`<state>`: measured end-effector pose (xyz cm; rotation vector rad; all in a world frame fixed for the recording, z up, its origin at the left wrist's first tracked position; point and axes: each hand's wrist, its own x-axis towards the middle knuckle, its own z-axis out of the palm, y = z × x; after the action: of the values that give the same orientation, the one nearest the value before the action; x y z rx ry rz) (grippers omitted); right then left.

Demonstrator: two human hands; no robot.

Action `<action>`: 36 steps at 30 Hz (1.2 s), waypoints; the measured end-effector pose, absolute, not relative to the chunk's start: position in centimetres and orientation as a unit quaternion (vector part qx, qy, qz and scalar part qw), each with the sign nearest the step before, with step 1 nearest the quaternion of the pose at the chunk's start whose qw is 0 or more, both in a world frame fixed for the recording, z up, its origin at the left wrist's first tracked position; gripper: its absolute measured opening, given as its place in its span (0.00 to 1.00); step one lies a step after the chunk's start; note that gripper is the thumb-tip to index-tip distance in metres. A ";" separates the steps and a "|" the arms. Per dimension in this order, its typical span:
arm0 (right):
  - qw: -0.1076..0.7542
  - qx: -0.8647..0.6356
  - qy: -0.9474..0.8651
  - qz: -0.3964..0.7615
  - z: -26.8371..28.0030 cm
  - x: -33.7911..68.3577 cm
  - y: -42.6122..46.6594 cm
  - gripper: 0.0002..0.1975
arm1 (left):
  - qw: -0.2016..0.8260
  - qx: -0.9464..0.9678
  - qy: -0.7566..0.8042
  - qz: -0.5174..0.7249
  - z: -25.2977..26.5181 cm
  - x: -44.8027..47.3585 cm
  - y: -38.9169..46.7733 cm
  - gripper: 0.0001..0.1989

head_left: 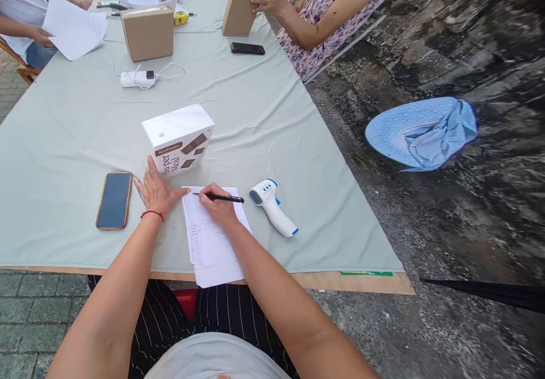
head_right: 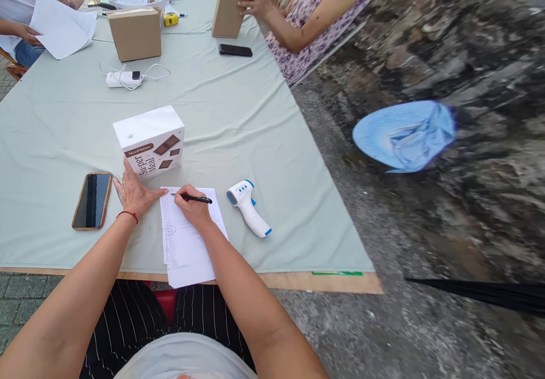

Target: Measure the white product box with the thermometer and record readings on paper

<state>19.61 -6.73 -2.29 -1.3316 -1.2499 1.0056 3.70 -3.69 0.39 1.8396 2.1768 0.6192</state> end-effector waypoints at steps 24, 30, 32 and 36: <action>0.493 -0.564 -0.511 0.421 -1.9 19.7 -6.8 0.06 | 0.121 0.624 0.743 0.211 0.6 3.7 -3.6 0.69; 0.493 -0.556 -0.523 0.417 -2.0 19.8 -6.8 0.06 | 0.120 0.627 0.740 0.213 0.7 3.7 -3.7 0.69; 0.497 -0.557 -0.520 0.415 -2.0 19.8 -6.8 0.06 | 0.121 0.627 0.739 0.215 0.7 3.7 -3.6 0.70; 0.503 -0.565 -0.508 0.412 -2.0 19.7 -6.8 0.06 | 0.124 0.625 0.739 0.220 0.5 3.6 -3.6 0.70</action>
<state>19.69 -6.85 -2.00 -1.3650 -1.2268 0.9956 3.62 -3.60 0.54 1.8228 2.1538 0.6427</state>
